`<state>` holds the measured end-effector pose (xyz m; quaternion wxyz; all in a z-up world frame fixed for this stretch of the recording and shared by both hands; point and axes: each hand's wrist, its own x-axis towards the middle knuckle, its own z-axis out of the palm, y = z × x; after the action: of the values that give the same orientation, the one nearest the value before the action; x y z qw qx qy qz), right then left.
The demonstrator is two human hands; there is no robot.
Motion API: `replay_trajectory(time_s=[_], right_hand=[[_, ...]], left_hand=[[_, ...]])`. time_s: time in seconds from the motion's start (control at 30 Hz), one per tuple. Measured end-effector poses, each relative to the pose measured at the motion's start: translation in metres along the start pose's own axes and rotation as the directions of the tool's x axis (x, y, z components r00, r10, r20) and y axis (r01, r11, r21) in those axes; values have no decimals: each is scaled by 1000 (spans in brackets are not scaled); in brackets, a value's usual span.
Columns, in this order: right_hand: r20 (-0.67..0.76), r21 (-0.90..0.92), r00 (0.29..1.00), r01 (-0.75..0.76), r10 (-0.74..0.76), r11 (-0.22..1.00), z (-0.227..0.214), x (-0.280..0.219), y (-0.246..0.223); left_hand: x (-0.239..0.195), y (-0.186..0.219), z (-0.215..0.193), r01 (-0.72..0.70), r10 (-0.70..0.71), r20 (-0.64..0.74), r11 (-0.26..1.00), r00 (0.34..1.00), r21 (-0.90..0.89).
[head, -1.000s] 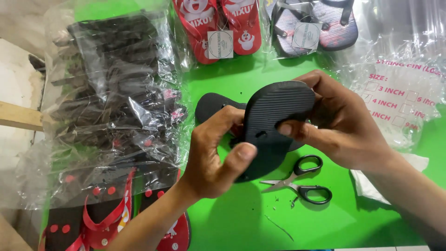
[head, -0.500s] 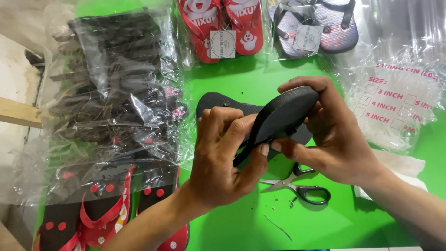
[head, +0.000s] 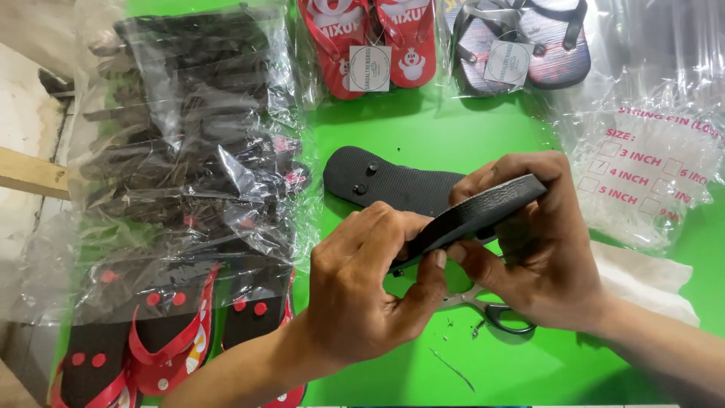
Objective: Assembling flip-flops by trimming excess sole material and inserting straps using scissors.
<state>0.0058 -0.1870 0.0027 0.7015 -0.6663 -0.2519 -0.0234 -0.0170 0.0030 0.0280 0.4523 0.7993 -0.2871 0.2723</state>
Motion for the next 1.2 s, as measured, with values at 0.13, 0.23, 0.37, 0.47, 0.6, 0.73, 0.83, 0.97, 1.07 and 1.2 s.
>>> replay_trajectory(time_s=[0.13,0.23,0.37,0.47,0.6,0.73,0.83,0.97,1.07,1.2], right_hand=[[2,0,997,71,-71,997,5,-1,3],[-19,-12,996,92,-92,996,9,0,1],[-27,-70,986,165,-167,984,17,3,-1],[-36,-108,979,197,-202,974,21,7,-2],[-24,-151,978,199,-205,968,22,9,-2],[-30,-152,993,110,-116,982,7,7,8],[16,-30,998,68,-68,997,-6,10,11],[103,-10,995,-2,3,1000,-17,13,15],[79,-13,997,-23,24,1000,-18,11,20],[64,45,995,-83,80,996,-13,10,15]], left_hand=[[-5,-3,4,16,-16,-11,1000,1000,3],[-8,-6,8,-1,0,-25,1000,1000,-2],[-12,-11,10,-28,28,-48,999,998,16],[-15,-17,10,-47,50,-59,998,997,41],[-15,-20,10,-66,73,-64,992,995,105],[-10,-20,9,-36,40,-50,996,998,79],[-8,-19,7,14,-14,4,1000,1000,14],[-6,-19,4,22,-23,62,999,998,27],[-5,-17,1,27,-32,96,999,995,46],[-3,-14,-3,32,-34,137,999,990,17]])
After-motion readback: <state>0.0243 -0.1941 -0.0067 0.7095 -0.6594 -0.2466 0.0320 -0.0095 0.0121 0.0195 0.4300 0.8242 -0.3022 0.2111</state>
